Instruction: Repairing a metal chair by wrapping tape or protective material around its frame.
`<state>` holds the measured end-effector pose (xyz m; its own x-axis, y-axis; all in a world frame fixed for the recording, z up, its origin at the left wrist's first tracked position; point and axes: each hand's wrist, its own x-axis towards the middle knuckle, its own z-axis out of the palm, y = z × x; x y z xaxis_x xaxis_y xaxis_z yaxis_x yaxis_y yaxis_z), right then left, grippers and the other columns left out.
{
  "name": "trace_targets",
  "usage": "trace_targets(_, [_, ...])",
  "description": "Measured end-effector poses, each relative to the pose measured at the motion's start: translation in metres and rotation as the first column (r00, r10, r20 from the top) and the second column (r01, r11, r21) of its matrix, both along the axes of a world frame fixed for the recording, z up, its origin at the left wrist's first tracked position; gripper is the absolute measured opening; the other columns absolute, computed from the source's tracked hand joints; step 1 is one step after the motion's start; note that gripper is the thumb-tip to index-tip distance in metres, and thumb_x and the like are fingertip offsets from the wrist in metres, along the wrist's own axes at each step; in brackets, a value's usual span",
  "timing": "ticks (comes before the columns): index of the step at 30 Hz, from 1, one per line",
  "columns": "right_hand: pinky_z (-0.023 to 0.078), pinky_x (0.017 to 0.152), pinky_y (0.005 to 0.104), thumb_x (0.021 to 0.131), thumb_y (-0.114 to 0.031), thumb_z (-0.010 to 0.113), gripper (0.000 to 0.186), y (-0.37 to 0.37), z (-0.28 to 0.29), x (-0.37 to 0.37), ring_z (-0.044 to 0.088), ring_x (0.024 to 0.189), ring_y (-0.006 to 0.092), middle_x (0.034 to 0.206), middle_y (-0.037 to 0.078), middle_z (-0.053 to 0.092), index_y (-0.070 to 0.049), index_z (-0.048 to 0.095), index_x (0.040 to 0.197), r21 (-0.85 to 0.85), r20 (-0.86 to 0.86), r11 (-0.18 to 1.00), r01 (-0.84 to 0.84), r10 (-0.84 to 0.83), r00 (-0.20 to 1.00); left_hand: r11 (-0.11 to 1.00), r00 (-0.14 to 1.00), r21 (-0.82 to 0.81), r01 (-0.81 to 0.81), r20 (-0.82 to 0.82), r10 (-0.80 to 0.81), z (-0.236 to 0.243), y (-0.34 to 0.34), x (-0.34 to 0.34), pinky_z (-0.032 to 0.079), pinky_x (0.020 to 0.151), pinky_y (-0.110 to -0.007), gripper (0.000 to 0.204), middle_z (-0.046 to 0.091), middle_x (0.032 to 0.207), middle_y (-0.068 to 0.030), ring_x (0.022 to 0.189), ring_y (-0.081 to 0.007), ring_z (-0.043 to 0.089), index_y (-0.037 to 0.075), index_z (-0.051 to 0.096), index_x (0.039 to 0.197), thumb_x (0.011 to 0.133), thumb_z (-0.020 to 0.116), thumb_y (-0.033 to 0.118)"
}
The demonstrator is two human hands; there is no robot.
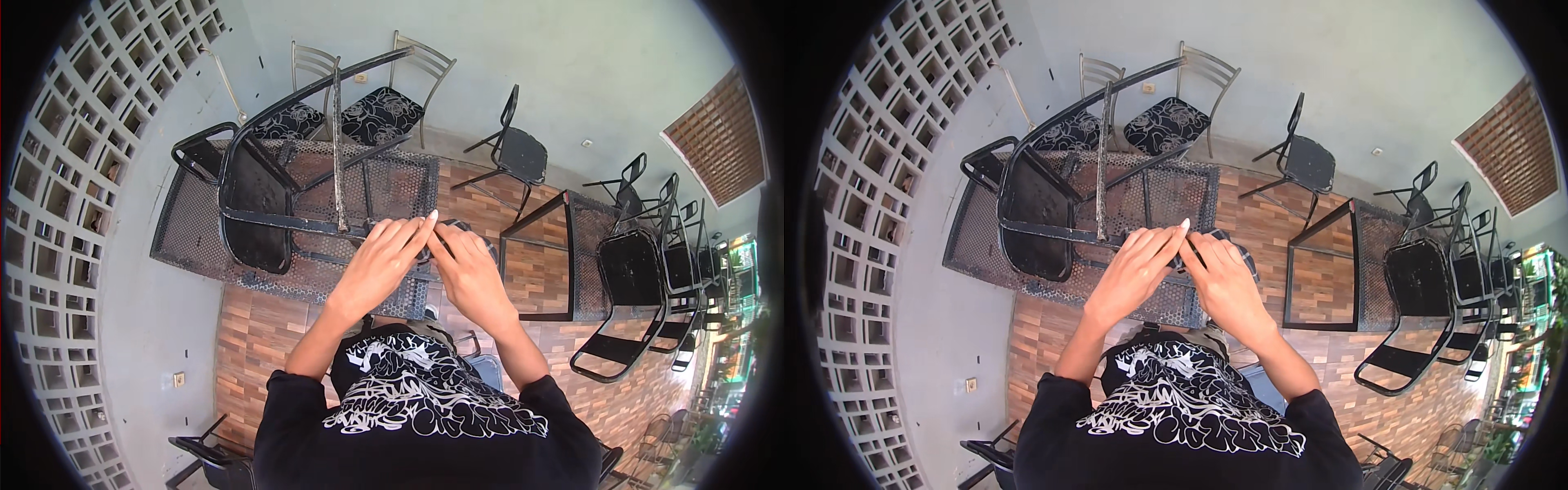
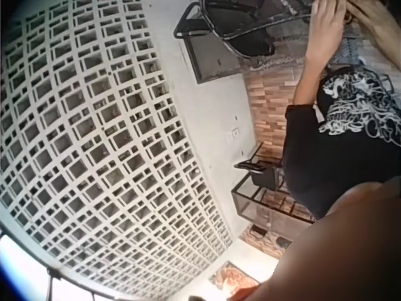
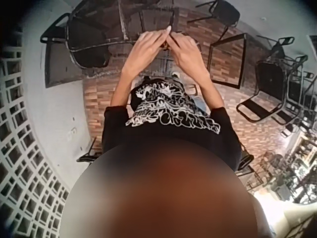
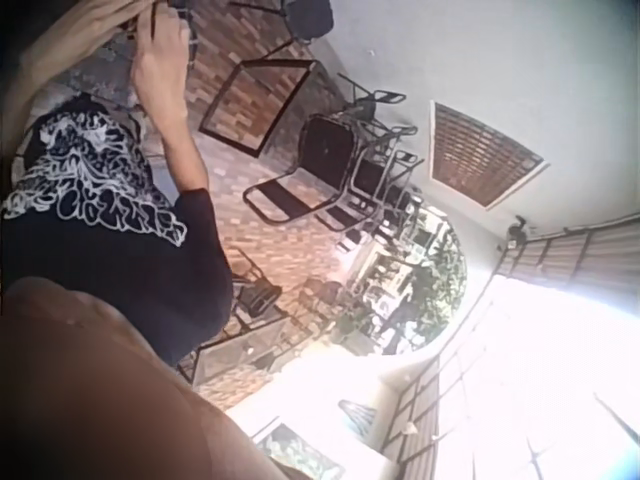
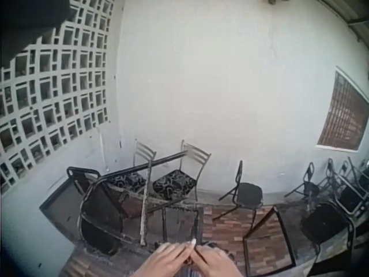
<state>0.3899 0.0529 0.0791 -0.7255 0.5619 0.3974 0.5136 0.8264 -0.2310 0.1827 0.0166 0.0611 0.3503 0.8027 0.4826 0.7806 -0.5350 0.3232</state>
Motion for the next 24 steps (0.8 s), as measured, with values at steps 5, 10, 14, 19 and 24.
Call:
trace_targets(5, [0.048,0.107,0.0492,0.085,0.001,0.068,0.056,-0.001,-0.008,-0.008,0.061,0.123,0.0382,0.133,0.021,0.062,0.005,0.060,0.140,0.071,-0.013,0.996,0.050,-0.049,0.999,1.000,0.998,0.028,-0.014,0.055,0.012,-0.010,0.001,-0.001,0.046,0.109,-0.048,0.089,0.061,0.135,-0.0183,0.119,-0.0371,0.059,-0.006,0.041,0.161,0.080,0.080,-0.001])
trace_targets(10, [0.048,0.107,0.0496,0.084,-0.002,0.070,0.056,-0.005,-0.010,-0.022,0.062,0.123,0.0375,0.132,0.021,0.063,0.004,0.061,0.139,0.095,-0.009,0.993,0.075,-0.074,0.997,1.000,0.999,0.008,0.015,0.046,-0.016,-0.010,0.001,-0.016,0.047,0.108,-0.049,0.092,0.061,0.133,-0.0192,0.118,-0.0377,0.059,-0.006,0.037,0.163,0.081,0.080,-0.001])
trace_targets(14, [0.048,0.108,0.0493,0.084,-0.003,0.070,0.058,-0.007,-0.015,-0.040,0.062,0.124,0.0368,0.131,0.020,0.063,0.004,0.060,0.140,0.108,-0.014,0.991,0.082,-0.081,0.997,1.000,1.000,-0.006,0.009,0.014,-0.009,-0.007,-0.002,-0.032,0.046,0.111,-0.047,0.082,0.062,0.132,-0.0197,0.119,-0.0356,0.060,-0.011,0.038,0.160,0.086,0.073,-0.001])
trace_targets(19, [0.047,0.108,0.0493,0.084,-0.004,0.069,0.058,-0.008,-0.024,-0.058,0.062,0.123,0.0364,0.130,0.020,0.064,0.005,0.059,0.141,0.123,-0.022,0.989,0.082,-0.080,0.997,0.999,0.998,-0.006,0.032,0.048,-0.031,-0.012,-0.002,-0.048,0.048,0.109,-0.048,0.085,0.061,0.132,-0.0209,0.120,-0.0381,0.060,-0.011,0.037,0.161,0.084,0.074,-0.003])
trace_targets(24, [0.047,0.107,0.0502,0.085,-0.004,0.069,0.057,-0.009,-0.022,-0.060,0.061,0.121,0.0370,0.129,0.020,0.064,0.005,0.059,0.141,0.104,-0.028,0.990,0.098,-0.096,0.995,0.998,0.996,-0.001,0.065,0.069,-0.064,-0.018,0.000,-0.052,0.048,0.107,-0.049,0.091,0.061,0.132,-0.0211,0.120,-0.0389,0.059,-0.010,0.036,0.161,0.081,0.078,-0.004])
